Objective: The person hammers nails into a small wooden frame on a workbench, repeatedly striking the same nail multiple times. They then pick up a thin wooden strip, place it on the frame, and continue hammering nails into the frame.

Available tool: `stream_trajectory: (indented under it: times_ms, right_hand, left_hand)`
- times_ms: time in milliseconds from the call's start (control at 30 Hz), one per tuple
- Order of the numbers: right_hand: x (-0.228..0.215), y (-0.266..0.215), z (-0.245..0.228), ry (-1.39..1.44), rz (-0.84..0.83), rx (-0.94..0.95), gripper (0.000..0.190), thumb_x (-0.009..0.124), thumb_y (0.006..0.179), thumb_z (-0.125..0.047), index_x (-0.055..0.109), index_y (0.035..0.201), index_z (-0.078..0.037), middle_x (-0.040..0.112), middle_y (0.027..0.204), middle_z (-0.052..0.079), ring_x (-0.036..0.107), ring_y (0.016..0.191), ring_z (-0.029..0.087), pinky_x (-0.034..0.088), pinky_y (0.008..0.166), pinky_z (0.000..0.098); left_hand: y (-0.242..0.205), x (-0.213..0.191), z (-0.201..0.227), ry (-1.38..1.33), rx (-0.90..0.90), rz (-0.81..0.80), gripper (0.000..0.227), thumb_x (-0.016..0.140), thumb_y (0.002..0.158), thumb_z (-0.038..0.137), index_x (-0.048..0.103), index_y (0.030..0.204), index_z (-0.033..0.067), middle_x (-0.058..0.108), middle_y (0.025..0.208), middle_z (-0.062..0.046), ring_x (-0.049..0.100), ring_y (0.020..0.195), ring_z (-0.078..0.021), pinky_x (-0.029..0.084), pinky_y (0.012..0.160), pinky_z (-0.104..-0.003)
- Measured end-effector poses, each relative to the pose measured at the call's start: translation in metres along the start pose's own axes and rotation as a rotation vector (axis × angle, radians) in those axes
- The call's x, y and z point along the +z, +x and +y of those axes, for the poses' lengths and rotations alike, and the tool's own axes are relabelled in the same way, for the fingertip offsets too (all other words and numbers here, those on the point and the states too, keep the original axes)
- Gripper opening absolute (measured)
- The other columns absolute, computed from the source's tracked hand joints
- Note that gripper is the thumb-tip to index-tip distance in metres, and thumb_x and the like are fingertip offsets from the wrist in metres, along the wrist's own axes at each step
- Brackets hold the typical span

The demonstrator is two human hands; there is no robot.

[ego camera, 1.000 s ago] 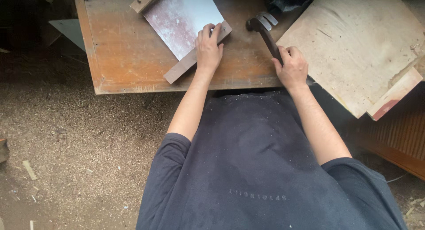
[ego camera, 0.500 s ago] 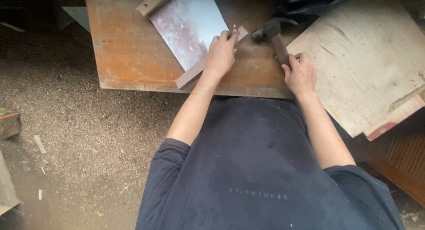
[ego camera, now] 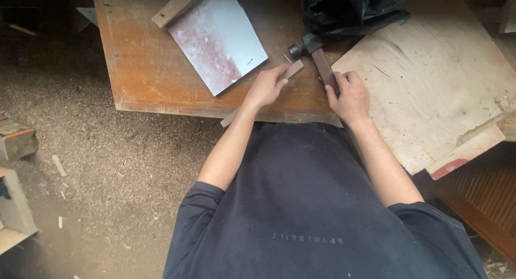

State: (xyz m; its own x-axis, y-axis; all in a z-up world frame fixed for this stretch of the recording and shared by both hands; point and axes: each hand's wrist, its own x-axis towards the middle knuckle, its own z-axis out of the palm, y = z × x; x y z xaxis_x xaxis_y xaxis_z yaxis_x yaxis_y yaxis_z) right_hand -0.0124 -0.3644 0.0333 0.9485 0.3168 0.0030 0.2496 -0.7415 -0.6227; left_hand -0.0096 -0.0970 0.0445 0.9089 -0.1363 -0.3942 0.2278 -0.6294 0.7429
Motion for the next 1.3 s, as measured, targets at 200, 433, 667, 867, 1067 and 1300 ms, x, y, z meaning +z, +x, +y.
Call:
stream_trajectory:
  times_ms: [200, 433, 667, 867, 1067, 1300]
  right_hand:
    - [-0.01, 0.015, -0.007, 0.153, 0.006, -0.046, 0.039, 0.08, 0.093, -0.016, 0.07, 0.129, -0.006, 0.066, 0.105, 0.014, 0.068, 0.087, 0.03, 0.056, 0.075, 0.0397]
    - [-0.014, 0.041, -0.006, 0.247, -0.093, -0.327, 0.036, 0.084, 0.088, -0.019, 0.074, 0.123, -0.014, 0.074, 0.107, 0.006, 0.072, 0.09, 0.026, 0.058, 0.076, 0.036]
    - [-0.006, 0.041, 0.01, 0.248, -0.098, -0.378, 0.025, 0.084, 0.089, -0.017, 0.075, 0.112, -0.012, 0.076, 0.108, 0.006, 0.074, 0.094, 0.025, 0.059, 0.08, 0.0348]
    - [-0.012, 0.045, -0.002, 0.299, -0.157, -0.307, 0.031, 0.089, 0.08, -0.022, 0.074, 0.105, -0.012, 0.074, 0.116, 0.011, 0.073, 0.093, 0.028, 0.058, 0.077, 0.0362]
    - [0.002, 0.036, -0.018, 0.322, -0.292, -0.092, 0.035, 0.089, 0.078, -0.016, 0.068, 0.105, -0.008, 0.075, 0.11, 0.008, 0.072, 0.099, 0.031, 0.057, 0.084, 0.0388]
    - [0.032, 0.015, -0.039, 0.168, -0.165, 0.002, 0.049, 0.09, 0.073, -0.013, 0.068, 0.117, -0.008, 0.074, 0.108, 0.01, 0.072, 0.1, 0.031, 0.057, 0.084, 0.0404]
  left_hand:
    - [-0.011, 0.008, 0.002, -0.122, -0.02, -0.037, 0.045, 0.07, 0.093, 0.011, 0.062, 0.137, 0.0052, 0.071, 0.125, -0.02, 0.07, 0.117, -0.0343, 0.055, 0.098, -0.041]
    - [-0.019, 0.023, 0.013, -0.17, -0.013, -0.075, 0.045, 0.072, 0.092, 0.01, 0.063, 0.136, 0.0065, 0.071, 0.127, -0.018, 0.072, 0.117, -0.0294, 0.055, 0.099, -0.039]
    - [-0.015, 0.029, 0.017, -0.187, -0.208, 0.01, 0.061, 0.091, 0.068, 0.015, 0.072, 0.125, 0.0129, 0.075, 0.122, -0.012, 0.074, 0.11, -0.0249, 0.054, 0.098, -0.035]
    - [-0.014, 0.029, 0.02, -0.139, -0.116, 0.139, 0.067, 0.093, 0.063, 0.006, 0.071, 0.127, 0.0103, 0.075, 0.123, -0.012, 0.072, 0.116, -0.0256, 0.054, 0.101, -0.035]
    - [-0.014, 0.021, 0.017, -0.076, -0.041, 0.057, 0.076, 0.093, 0.059, 0.004, 0.067, 0.131, 0.0068, 0.074, 0.121, -0.014, 0.07, 0.116, -0.0289, 0.053, 0.102, -0.038]
    - [-0.023, 0.011, -0.007, 0.123, 0.227, 0.019, 0.072, 0.09, 0.061, 0.005, 0.067, 0.129, 0.0077, 0.069, 0.126, -0.011, 0.062, 0.114, -0.0336, 0.05, 0.1, -0.042]
